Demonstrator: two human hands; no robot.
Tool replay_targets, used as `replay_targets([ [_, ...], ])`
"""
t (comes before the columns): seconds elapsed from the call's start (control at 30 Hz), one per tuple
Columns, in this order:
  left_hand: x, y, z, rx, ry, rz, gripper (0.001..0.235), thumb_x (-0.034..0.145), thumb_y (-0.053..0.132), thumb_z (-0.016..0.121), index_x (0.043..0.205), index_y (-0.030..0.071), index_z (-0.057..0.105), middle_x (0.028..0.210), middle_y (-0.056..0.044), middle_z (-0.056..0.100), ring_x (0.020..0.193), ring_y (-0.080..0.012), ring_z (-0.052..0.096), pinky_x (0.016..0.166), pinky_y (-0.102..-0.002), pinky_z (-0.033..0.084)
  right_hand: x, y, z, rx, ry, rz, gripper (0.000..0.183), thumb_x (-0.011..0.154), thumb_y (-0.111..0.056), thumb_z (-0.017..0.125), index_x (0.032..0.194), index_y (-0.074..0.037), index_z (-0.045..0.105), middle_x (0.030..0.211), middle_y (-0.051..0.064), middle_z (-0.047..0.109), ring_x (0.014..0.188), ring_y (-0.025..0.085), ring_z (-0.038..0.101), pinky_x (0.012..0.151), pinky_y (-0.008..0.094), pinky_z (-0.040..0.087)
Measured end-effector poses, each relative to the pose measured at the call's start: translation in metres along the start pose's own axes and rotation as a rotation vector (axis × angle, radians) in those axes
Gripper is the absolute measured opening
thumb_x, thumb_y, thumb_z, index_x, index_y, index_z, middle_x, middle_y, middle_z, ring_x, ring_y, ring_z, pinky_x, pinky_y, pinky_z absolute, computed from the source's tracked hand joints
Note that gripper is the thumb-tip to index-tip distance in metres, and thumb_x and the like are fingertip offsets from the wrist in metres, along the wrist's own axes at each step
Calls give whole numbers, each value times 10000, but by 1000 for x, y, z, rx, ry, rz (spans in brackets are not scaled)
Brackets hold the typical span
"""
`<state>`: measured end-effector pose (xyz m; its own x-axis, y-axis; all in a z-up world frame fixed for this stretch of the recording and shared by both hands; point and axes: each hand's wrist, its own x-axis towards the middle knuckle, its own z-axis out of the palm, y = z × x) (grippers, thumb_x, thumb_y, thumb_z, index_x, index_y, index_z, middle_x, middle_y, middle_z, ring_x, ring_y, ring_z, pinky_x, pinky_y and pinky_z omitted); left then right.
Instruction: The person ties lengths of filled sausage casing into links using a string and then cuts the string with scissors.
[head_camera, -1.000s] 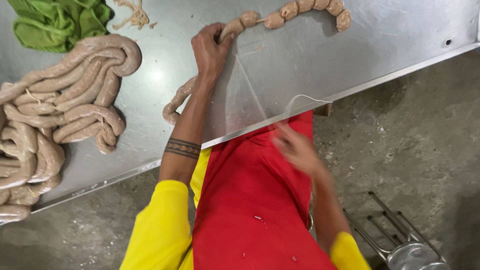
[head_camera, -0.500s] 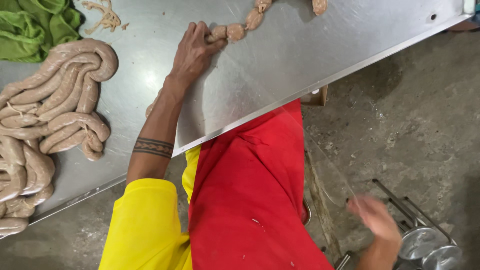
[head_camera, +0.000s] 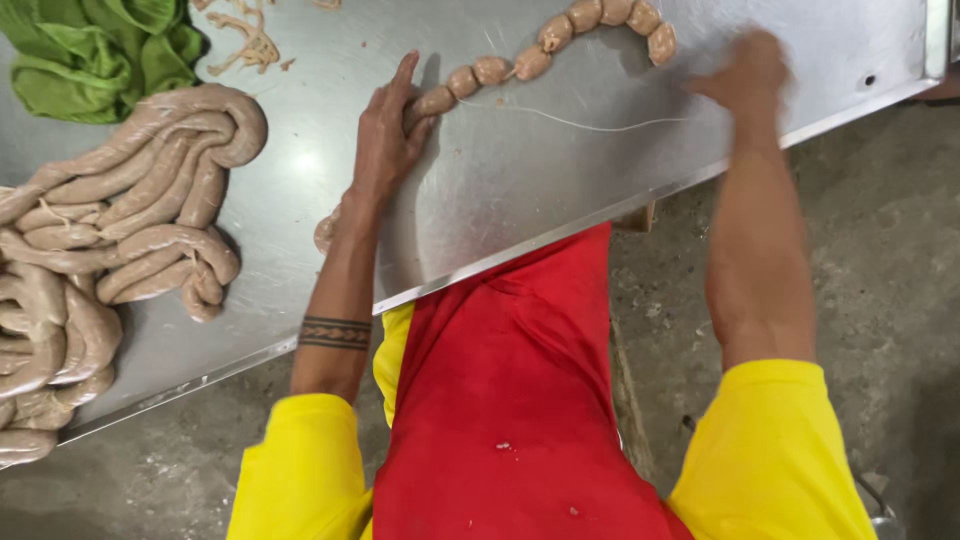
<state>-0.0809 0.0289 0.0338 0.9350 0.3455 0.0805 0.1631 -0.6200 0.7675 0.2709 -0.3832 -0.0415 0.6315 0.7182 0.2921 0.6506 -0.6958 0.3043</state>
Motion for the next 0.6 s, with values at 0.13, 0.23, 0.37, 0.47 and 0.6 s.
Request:
replay_targets([
  [0.13,-3,7,6,-139,120,-185,766,858,111,828,1524,108,449,1014,-130,753,907,-265,750,840,-388,602,90,-295,-76,116,-380,-244,190,841,-130,612,979,-64,725,912,118,713,846,293,682,708,444,504],
  [0.23,6,10,2,-869,343,-519,372,968,266,619,1268,76,730,1069,-30,788,959,-132,753,867,-256,599,34,-390,-207,711,-680,-137,921,837,-105,705,1574,103,193,1299,359,585,1071,431,668,821,511,564],
  [0.37,4,9,-4,-36,323,-249,240,872,147,842,1069,28,776,913,-141,769,778,-232,736,723,-350,581,-149,-223,-261,1567,-862,259,726,814,-41,717,1414,-7,309,1361,228,424,1205,385,597,1009,487,491],
  [0.47,15,8,-10,-95,300,-260,214,880,129,815,1061,24,773,898,-121,762,744,-214,717,690,-347,568,-276,-86,-311,810,-840,322,276,848,-80,678,1123,-95,662,983,62,714,945,237,715,940,476,462],
  [0.6,4,-11,2,250,172,86,123,928,49,784,1050,58,769,1008,-110,651,925,-233,625,800,-361,560,-405,-39,-356,1331,-767,544,284,880,11,553,1104,-45,719,847,32,737,754,153,665,725,322,495],
])
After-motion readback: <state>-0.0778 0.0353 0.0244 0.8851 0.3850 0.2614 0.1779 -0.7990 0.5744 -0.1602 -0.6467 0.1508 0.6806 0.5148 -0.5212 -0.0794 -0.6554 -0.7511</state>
